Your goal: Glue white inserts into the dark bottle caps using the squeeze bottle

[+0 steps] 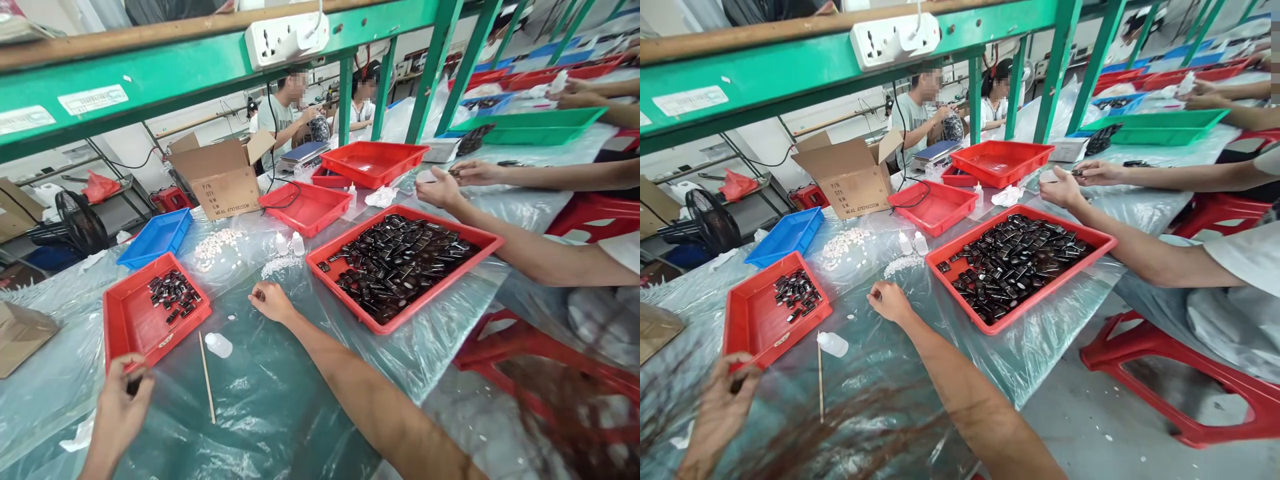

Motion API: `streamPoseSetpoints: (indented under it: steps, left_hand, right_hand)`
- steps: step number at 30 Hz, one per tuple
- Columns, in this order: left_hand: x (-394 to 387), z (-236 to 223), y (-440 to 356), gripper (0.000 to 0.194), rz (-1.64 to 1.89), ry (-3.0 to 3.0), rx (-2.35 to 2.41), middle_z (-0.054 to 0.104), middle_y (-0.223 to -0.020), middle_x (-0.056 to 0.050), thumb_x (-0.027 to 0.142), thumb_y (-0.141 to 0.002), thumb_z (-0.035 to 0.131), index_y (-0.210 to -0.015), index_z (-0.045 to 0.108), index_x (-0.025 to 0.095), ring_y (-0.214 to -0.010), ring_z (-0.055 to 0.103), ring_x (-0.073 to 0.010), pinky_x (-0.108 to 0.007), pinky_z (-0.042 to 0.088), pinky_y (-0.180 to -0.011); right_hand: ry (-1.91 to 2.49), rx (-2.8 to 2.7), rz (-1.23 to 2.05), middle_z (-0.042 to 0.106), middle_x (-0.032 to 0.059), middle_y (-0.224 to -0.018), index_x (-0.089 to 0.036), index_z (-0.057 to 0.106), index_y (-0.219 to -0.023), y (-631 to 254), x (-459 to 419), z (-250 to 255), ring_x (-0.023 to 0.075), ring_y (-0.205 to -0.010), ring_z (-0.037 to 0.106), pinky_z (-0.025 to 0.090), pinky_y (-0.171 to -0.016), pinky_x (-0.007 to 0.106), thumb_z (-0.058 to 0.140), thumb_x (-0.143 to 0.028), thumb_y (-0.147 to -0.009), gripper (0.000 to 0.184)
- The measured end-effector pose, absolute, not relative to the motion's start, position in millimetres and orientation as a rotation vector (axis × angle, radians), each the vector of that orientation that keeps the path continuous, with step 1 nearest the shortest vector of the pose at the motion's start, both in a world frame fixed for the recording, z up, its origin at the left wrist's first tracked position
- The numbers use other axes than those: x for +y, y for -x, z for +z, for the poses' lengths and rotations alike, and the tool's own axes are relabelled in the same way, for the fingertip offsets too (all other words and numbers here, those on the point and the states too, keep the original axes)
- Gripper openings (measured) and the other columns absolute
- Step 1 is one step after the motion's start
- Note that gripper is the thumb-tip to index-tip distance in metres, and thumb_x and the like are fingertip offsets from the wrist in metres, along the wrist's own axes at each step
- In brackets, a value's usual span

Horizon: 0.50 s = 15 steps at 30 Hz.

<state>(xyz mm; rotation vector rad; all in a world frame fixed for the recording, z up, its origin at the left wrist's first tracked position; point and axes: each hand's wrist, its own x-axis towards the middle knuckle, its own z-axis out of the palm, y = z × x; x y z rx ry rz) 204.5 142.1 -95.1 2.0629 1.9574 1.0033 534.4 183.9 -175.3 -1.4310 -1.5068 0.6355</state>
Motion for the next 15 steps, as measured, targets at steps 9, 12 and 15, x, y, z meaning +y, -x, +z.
streamPoseSetpoints:
  steps: [9,12,15]
  left_hand:
    - [229,-37,-235,0.037,0.937,-2.403,2.134,0.059,-0.074,0.007,0.041,-0.084,0.041,-0.114,0.044,0.019,-0.057,0.056,-0.0107,-0.027,0.048,-0.07]
    - [244,-37,-242,0.05,0.908,-2.503,2.054,0.059,-0.089,0.002,0.049,-0.089,0.04,-0.125,0.036,0.014,-0.078,0.064,-0.0181,-0.036,0.05,-0.082]
    - [255,-45,-241,0.064,0.828,-2.584,1.945,0.051,-0.118,-0.008,0.063,-0.087,0.038,-0.128,0.034,0.014,-0.116,0.055,-0.0328,-0.048,0.046,-0.095]
  right_hand:
    - [1.436,-1.539,0.633,0.078,0.0047,-0.066,-0.008,0.04,-0.043,-533,183,-176,0.0021,-0.084,0.075,0.037,-0.067,0.016,0.059,-0.026,-0.095,0.058]
    - [1.44,-1.532,0.627,0.074,0.0033,-0.059,-0.009,0.036,-0.041,-534,184,-176,0.0016,-0.077,0.073,0.037,-0.067,0.018,0.061,-0.026,-0.094,0.061]
    - [1.446,-1.539,0.634,0.074,0.0032,-0.06,-0.009,0.037,-0.041,-534,186,-177,0.0021,-0.077,0.073,0.039,-0.068,0.02,0.061,-0.025,-0.094,0.06]
